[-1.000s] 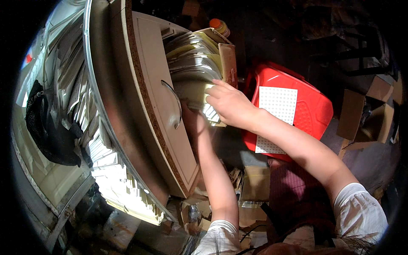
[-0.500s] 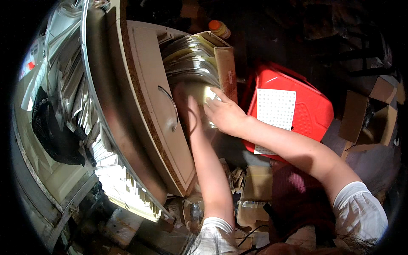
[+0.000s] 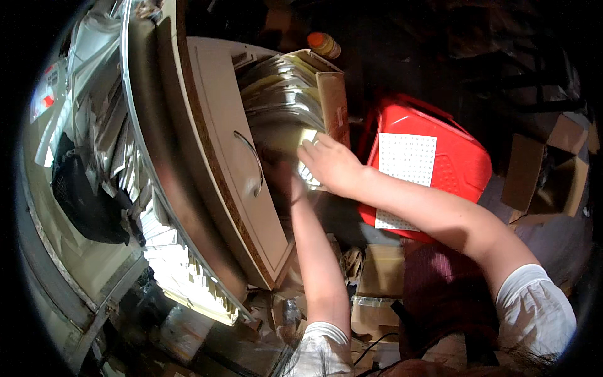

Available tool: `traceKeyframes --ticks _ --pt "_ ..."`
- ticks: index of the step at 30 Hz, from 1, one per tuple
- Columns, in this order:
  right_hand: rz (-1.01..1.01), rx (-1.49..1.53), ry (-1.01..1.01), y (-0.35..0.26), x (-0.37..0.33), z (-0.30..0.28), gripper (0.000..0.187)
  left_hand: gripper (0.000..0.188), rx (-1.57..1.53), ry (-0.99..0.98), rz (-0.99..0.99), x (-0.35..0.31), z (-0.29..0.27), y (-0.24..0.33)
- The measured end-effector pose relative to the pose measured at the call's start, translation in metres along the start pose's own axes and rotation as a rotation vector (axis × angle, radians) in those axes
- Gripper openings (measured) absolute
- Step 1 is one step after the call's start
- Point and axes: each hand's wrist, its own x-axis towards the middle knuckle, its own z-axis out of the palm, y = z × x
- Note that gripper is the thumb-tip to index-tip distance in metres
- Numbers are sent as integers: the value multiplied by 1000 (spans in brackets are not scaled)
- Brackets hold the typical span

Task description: The person retrieves stacks of yellow and white papers from a filing cabinet and places them into a red plastic bin. They then move to a table, where they continue to sort and arrange the papers into neat piles.

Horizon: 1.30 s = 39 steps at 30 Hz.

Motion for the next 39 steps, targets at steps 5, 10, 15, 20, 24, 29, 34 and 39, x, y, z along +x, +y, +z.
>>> traceKeyframes --ticks 5,10,15,20,24,29,34,39 --pt "-27 241 -105 16 18 -8 46 56 -47 -58 -108 -8 1 7" --pt "-91 149 -25 31 41 -7 17 55 33 -12 -193 -13 13 31" --pt "-161 147 -143 48 64 -24 10 51 204 -76 -134 -9 9 22" --pt "-183 138 -132 58 69 -20 12 49 114 -6 -172 -10 13 26" --pt "-165 91 -137 53 70 -19 12 54 41 12 -176 -7 12 20" --pt "-64 100 19 50 69 -12 11 63 -91 -2 -169 -10 14 19" --pt "-7 89 87 52 69 -2 13 67 -82 -13 -227 -10 21 31" --pt "41 64 7 43 70 -12 18 67 -53 -99 -77 -6 9 18"
